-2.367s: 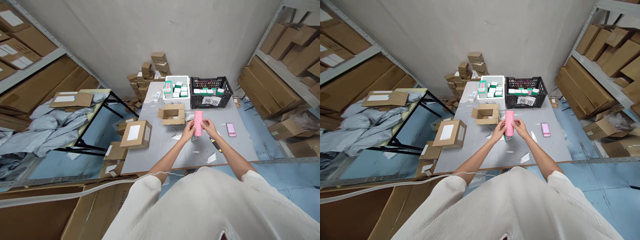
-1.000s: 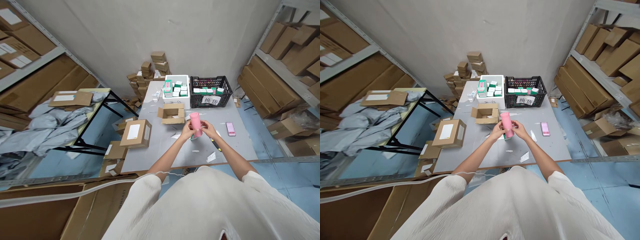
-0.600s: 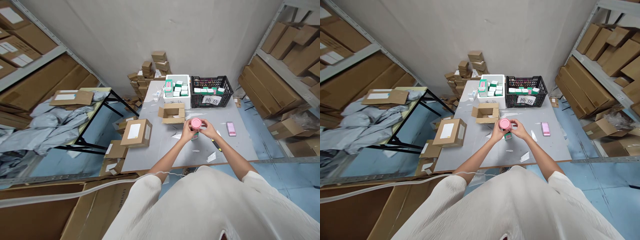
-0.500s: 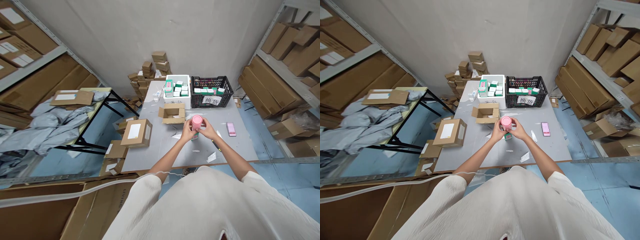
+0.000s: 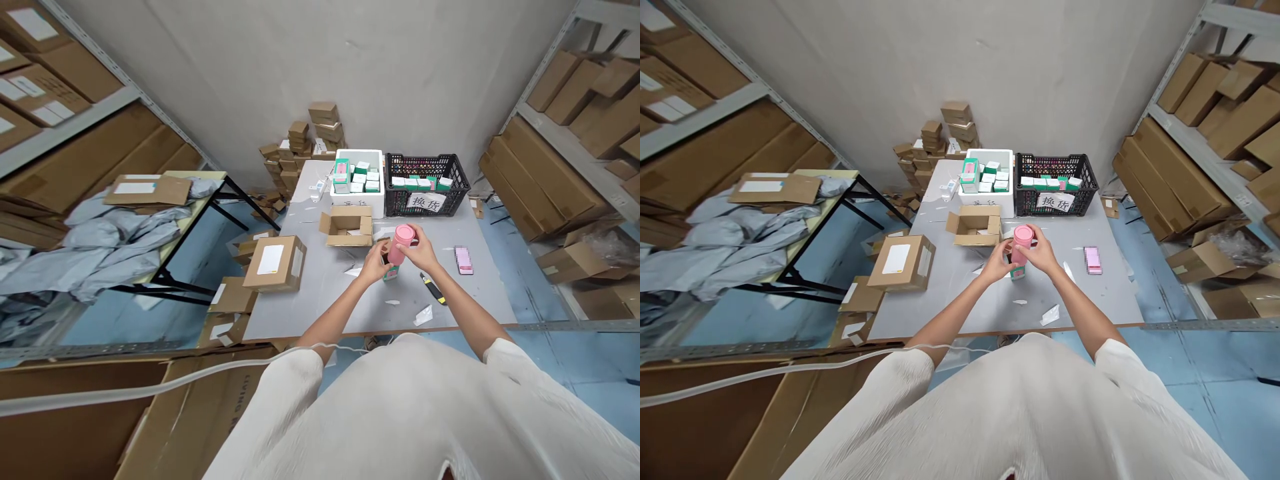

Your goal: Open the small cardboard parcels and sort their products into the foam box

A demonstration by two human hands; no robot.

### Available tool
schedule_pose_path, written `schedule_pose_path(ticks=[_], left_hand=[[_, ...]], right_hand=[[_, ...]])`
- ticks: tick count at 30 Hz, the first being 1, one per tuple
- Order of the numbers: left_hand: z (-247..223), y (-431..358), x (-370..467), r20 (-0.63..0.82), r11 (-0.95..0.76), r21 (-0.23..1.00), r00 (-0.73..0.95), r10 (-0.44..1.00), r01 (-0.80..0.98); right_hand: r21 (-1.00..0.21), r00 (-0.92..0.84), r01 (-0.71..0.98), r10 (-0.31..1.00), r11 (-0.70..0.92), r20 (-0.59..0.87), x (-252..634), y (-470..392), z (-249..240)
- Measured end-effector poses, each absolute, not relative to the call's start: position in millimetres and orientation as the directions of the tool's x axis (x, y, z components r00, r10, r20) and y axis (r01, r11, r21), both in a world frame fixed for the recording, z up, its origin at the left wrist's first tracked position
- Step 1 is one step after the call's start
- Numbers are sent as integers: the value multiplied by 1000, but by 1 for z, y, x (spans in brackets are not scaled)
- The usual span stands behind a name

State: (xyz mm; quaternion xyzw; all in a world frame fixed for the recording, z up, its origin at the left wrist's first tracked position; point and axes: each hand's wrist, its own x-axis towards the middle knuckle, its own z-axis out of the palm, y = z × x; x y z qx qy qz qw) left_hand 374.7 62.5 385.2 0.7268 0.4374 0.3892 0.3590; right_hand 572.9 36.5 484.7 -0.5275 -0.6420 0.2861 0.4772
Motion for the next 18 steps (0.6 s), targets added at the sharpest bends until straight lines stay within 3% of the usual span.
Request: schedule_pose_path(ticks=[8, 18], left_hand=[[373, 51, 358, 120, -262, 795, 283, 952, 547], [378, 57, 366, -168, 48, 788, 139, 976, 614]], right_hand=[[-896, 96, 366, 948, 251, 305, 570, 37, 489], [-917, 143, 346, 955, 197, 259, 563, 39, 476]])
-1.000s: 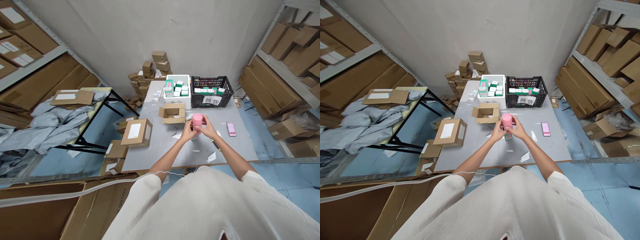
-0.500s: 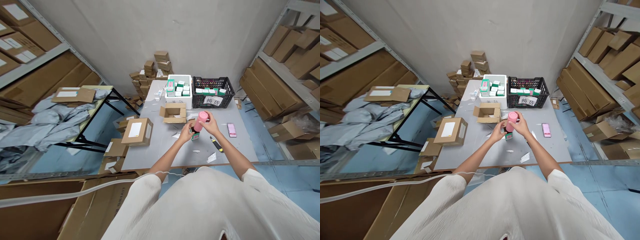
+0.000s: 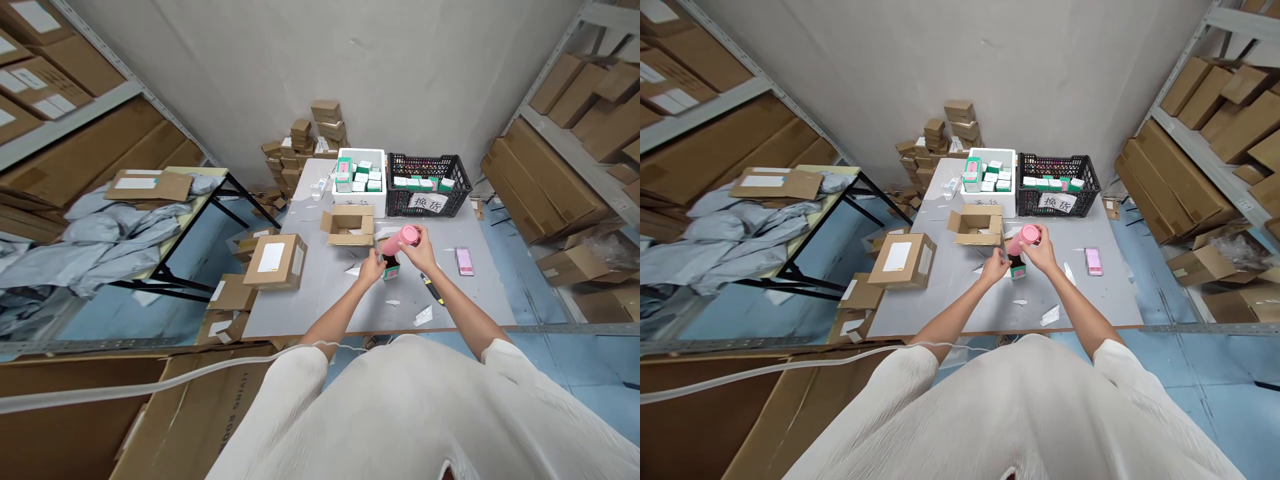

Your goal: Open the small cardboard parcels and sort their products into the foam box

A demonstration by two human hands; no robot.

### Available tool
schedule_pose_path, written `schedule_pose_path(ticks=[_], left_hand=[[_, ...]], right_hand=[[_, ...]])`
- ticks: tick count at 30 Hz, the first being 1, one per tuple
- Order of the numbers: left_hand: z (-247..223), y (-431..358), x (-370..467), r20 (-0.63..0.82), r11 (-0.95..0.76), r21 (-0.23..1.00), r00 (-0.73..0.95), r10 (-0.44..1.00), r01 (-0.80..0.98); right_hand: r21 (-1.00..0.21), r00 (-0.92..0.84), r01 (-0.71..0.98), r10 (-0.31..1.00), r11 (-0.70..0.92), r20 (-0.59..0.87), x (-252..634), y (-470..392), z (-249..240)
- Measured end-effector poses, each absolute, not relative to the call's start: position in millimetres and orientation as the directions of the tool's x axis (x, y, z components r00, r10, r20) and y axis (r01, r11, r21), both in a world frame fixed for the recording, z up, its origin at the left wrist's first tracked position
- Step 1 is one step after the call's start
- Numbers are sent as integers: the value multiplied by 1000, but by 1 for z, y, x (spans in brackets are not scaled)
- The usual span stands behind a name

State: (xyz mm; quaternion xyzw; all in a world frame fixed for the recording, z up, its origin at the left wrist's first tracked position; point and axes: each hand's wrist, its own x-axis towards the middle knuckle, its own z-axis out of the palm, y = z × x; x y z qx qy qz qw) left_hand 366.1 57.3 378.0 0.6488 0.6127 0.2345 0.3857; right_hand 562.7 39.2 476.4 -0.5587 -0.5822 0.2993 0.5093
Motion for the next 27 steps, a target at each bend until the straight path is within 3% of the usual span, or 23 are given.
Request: schedule_pose_path(ticks=[6, 14, 20, 27], left_hand=[[366, 60, 365, -216, 120, 811, 102, 971, 572], [363, 58, 362, -217, 117, 792, 99, 971, 599], [368, 57, 363, -182, 81, 773, 97, 979, 629], [371, 58, 361, -178, 74, 768, 101, 979, 636]], right_hand=[[-939, 119, 309, 974, 150, 195, 561, 38, 464], [-886, 25, 419, 972, 200, 232, 573, 36, 462], [-831, -187, 483, 959, 278, 213, 571, 36, 463], [-818, -278, 490, 943, 302, 181, 573, 42, 453]])
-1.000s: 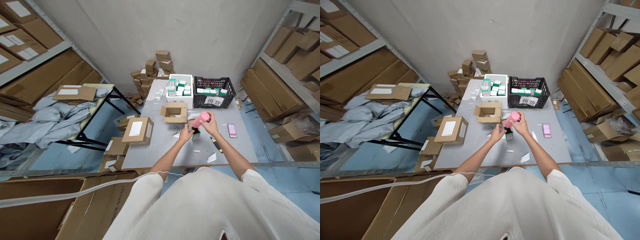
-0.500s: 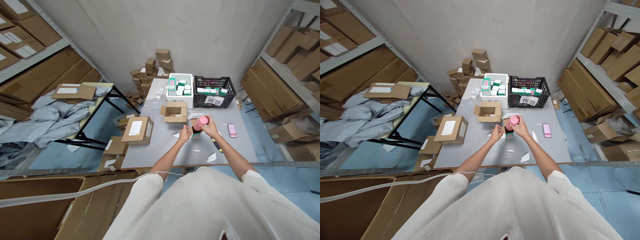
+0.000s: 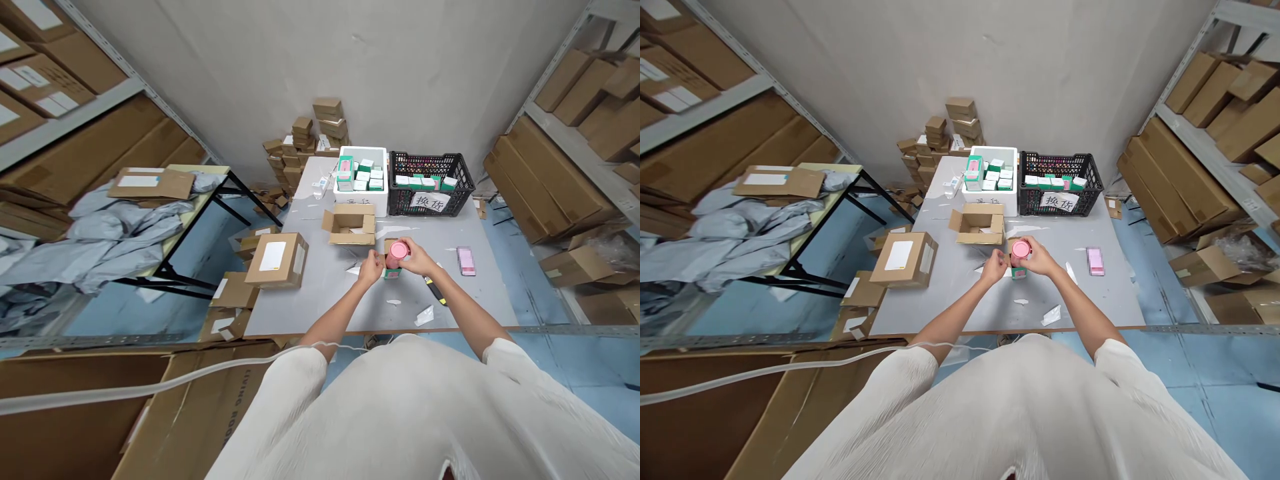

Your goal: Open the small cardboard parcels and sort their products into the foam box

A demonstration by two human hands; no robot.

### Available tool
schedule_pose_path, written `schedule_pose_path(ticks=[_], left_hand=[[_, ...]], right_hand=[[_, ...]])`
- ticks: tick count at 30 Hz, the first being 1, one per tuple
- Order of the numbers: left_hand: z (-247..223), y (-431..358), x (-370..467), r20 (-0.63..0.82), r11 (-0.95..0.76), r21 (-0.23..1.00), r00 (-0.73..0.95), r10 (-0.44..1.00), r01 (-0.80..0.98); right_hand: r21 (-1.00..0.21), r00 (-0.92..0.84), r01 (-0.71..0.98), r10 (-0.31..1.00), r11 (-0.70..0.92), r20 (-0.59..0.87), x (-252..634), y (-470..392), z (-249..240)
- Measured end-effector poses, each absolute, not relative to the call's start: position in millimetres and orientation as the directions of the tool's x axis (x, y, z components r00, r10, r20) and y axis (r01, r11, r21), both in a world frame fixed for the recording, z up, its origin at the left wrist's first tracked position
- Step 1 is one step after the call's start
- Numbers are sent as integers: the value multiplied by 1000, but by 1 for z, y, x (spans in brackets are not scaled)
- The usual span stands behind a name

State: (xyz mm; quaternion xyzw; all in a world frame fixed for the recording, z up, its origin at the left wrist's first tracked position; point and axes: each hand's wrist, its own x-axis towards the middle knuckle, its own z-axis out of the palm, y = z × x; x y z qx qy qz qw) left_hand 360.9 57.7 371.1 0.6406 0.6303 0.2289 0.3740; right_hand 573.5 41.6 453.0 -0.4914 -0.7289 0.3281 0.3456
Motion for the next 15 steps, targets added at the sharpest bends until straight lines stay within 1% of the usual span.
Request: schedule_pose_path(ticks=[2, 4, 7, 9, 11, 15], left_hand=[[371, 57, 361, -187, 82, 769, 100, 977, 634], [372, 56, 362, -194, 87, 776, 106, 975, 625], [374, 55, 363, -205, 90, 782, 118, 972, 617], [374, 55, 364, -218, 96, 778, 124, 968, 620], [374, 56, 365, -229, 96, 774, 135, 964, 626], [370, 58, 366, -221, 67, 777, 170, 960, 626]], right_hand=[[-795, -308, 518, 936, 315, 170, 575, 43, 442], [-745, -294, 589, 941, 315, 165, 574, 43, 428], [-630, -196, 741, 972, 232, 127, 572, 41, 406], [-570, -147, 804, 986, 167, 81, 571, 39, 391], [-557, -135, 819, 990, 135, 42, 571, 38, 377], [-611, -125, 785, 992, 103, 5, 575, 39, 359]])
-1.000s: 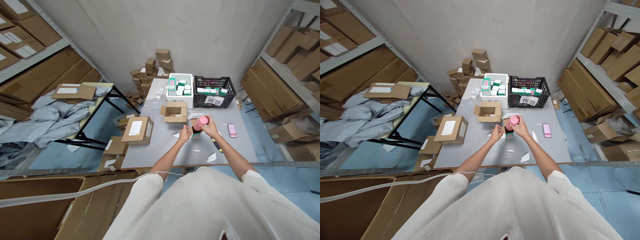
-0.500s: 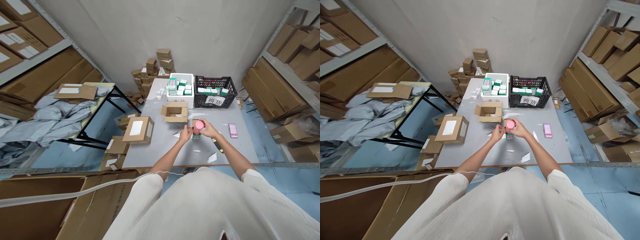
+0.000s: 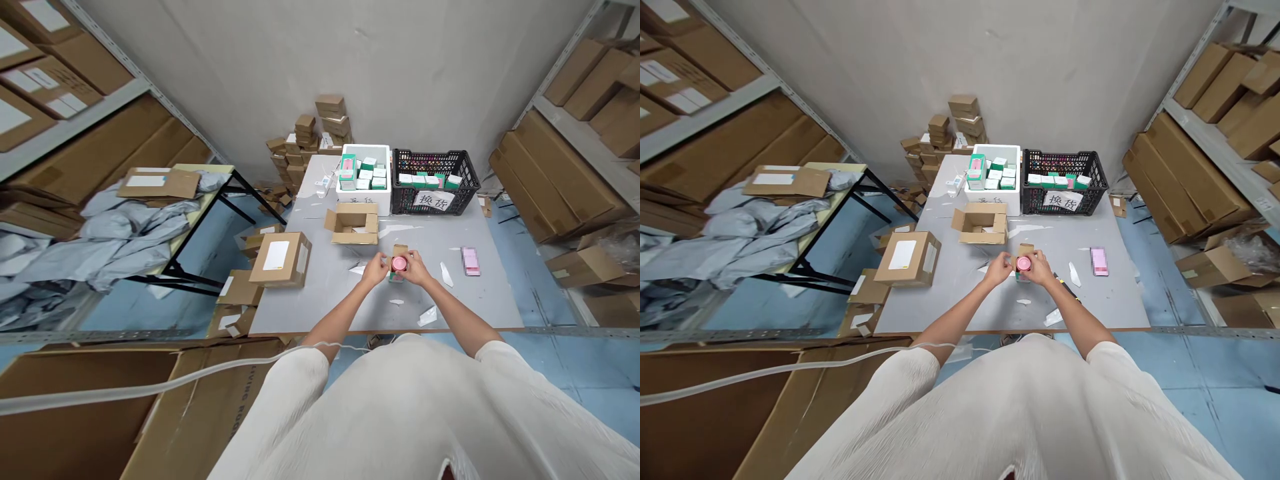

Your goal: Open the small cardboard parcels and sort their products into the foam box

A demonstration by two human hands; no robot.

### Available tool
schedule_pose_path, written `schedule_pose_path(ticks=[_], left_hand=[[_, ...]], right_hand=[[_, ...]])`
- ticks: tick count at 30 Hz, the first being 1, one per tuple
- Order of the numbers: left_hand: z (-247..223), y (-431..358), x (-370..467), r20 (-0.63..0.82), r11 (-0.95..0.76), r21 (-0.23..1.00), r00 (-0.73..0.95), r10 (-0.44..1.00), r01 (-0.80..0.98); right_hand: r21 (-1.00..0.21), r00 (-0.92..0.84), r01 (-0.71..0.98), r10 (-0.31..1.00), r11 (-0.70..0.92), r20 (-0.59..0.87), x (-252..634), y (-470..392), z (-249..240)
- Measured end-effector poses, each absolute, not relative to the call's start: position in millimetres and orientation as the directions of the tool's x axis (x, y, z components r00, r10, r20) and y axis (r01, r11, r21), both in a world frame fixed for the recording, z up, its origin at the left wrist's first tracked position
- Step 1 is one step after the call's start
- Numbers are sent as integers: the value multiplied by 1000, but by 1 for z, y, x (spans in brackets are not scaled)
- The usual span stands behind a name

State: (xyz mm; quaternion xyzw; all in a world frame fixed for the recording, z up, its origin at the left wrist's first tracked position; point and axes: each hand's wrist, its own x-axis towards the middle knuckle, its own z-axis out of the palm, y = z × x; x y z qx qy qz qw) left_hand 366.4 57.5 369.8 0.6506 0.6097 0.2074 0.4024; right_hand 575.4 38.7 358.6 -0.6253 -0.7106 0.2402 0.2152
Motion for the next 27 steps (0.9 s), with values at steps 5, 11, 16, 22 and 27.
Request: schedule_pose_path(ticks=[5, 11, 16, 22, 27], left_hand=[[366, 60, 368, -213, 52, 782, 188, 959, 622], [363, 61, 367, -165, 31, 848, 207, 964, 530], [357, 63, 368, -163, 46, 825, 159, 974, 564], [347, 69, 380, -197, 58, 795, 167, 966, 604], [336, 71, 386, -145, 17, 833, 188, 971, 553]], right_hand=[[-648, -130, 757, 991, 87, -18, 581, 40, 356], [-809, -56, 585, 998, 54, 27, 589, 39, 356], [-858, 175, 498, 984, -121, -38, 603, 45, 337], [-849, 170, 499, 980, -173, -100, 606, 52, 317], [-873, 151, 471, 987, -125, -59, 602, 52, 318]])
